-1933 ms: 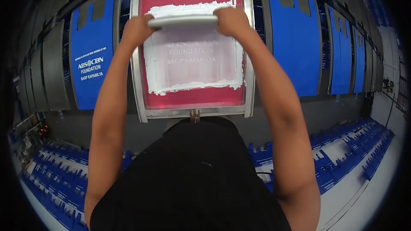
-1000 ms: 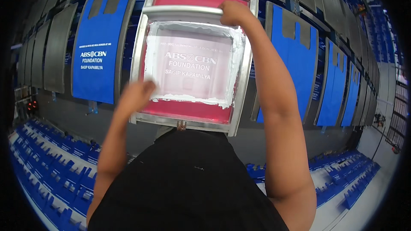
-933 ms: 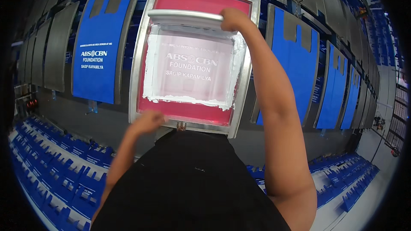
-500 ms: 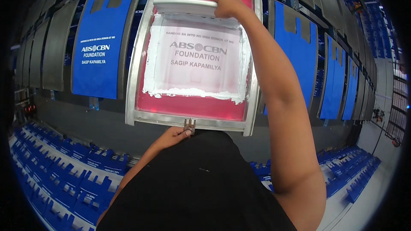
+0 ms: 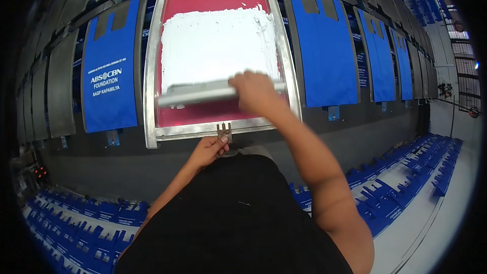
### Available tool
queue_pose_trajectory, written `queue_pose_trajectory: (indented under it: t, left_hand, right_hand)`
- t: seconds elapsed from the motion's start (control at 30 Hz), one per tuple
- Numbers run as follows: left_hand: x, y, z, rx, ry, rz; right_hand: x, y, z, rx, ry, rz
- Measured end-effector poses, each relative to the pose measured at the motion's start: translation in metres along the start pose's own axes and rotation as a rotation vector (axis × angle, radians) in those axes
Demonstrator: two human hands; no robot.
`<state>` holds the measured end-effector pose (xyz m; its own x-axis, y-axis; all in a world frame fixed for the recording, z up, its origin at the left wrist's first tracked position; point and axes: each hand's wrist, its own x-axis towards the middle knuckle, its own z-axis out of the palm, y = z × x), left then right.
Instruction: The person uses a squeegee to spread white ink evenly across a screen printing frame. They add more ink from a container and continue to spread it across the screen. The person is working in a large room with blue banners and other equipment visible in the background.
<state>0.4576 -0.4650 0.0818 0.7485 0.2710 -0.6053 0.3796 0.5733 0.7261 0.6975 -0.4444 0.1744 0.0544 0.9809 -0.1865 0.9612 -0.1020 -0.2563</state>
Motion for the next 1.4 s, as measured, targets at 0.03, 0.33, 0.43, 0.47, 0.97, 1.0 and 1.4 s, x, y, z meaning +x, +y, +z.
queue_pose_trajectory:
  t: [0.03, 0.33, 0.43, 0.47, 0.97, 1.0, 1.4]
  left_hand:
    - [0.004, -0.006, -0.001, 0.01, 0.006, 0.017]
    - [0.031, -0.035, -0.001, 0.506, 0.308, -0.168]
    - [0.036, -0.059, -0.012, 0.425, 0.288, -0.182]
    - [0.032, -0.047, -0.005, 0.401, 0.293, -0.168]
    - [0.024, 0.043, -0.151, 0.291, 1.006, 0.273]
    - [0.021, 0.044, -0.141, 0.279, 0.998, 0.291]
    - [0.176, 0.062, 0.168, 0.268, 0.73, 0.589]
  right_hand:
    - [-0.021, -0.007, 0.013, 0.031, 0.103, -0.038]
    - [-0.025, 0.04, 0.006, -0.062, 0.114, 0.01]
    - [-0.034, 0.079, 0.009, 0.049, 0.059, 0.086]
    - [-0.037, 0.085, 0.009, 0.089, 0.038, 0.12]
    - [0.005, 0.173, 0.054, 1.199, 0.108, 0.436]
    - [-0.005, 0.181, 0.046, 1.168, 0.106, 0.463]
    - [-0.27, 0.414, -0.085, 1.045, 0.404, 0.562]
